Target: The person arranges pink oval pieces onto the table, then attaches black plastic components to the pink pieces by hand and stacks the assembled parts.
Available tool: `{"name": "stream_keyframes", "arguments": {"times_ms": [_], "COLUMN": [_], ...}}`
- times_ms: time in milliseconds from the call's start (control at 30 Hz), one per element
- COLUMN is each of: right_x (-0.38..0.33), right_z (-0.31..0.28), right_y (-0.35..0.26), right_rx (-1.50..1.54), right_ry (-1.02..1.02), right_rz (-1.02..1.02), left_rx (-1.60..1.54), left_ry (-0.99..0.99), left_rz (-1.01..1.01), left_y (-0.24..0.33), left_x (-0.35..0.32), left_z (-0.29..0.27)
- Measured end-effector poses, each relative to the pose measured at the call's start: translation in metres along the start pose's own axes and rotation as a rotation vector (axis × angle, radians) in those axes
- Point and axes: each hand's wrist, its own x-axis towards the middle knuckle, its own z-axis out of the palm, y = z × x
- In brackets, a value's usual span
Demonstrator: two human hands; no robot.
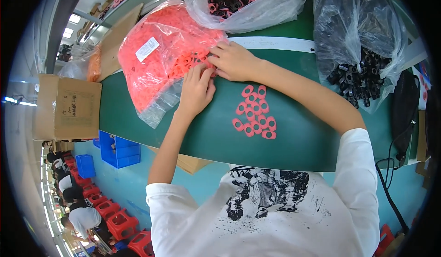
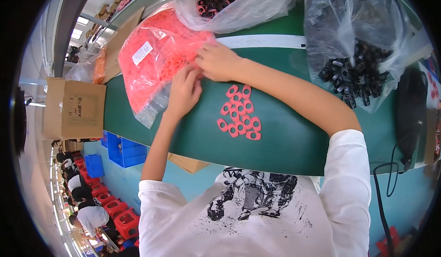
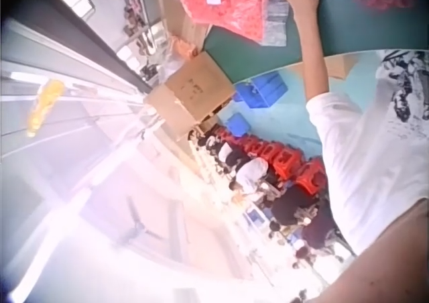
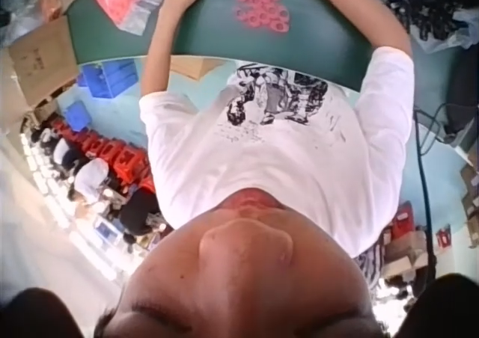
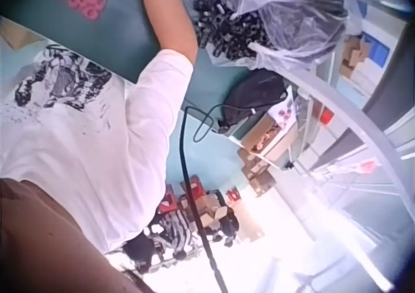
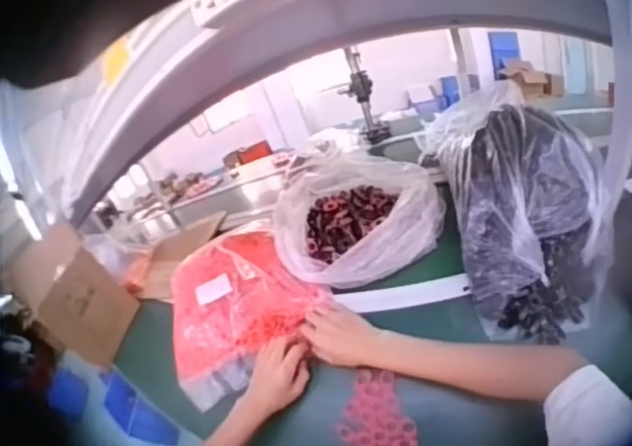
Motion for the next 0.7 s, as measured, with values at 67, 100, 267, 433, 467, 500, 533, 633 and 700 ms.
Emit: {"name": "stream_keyframes", "arguments": {"times_ms": [67,100,267,433,467,500,533,633,700], "right_x": [0.001,0.000,-0.018,-0.046,-0.050,-0.053,-0.057,-0.071,-0.082], "right_z": [-0.001,0.000,-0.009,-0.034,-0.036,-0.038,-0.040,-0.051,-0.054], "right_y": [0.005,0.007,0.009,0.011,0.013,0.014,0.016,0.021,0.023], "right_rx": [-0.008,-0.044,-0.028,0.004,0.006,0.090,0.173,0.298,0.292], "right_ry": [-0.105,-0.055,-0.116,-0.087,-0.094,-0.004,0.085,-0.031,-0.031], "right_rz": [0.008,-0.011,-0.041,-0.088,-0.088,-0.053,-0.017,0.167,0.162], "left_rx": [0.020,-0.005,-0.144,-0.201,-0.150,-0.101,-0.108,0.007,0.056], "left_ry": [0.015,0.033,0.054,0.034,0.127,0.218,0.134,-0.003,-0.097], "left_rz": [-0.032,-0.042,0.002,0.021,-0.051,-0.120,-0.171,-0.113,-0.107], "left_y": [0.001,0.003,0.015,0.029,0.030,0.030,0.024,0.016,0.013], "left_x": [-0.007,-0.007,-0.023,-0.027,-0.024,-0.022,-0.022,-0.015,-0.015], "left_z": [-0.002,-0.004,-0.009,-0.013,-0.011,-0.010,-0.009,-0.005,0.002]}}
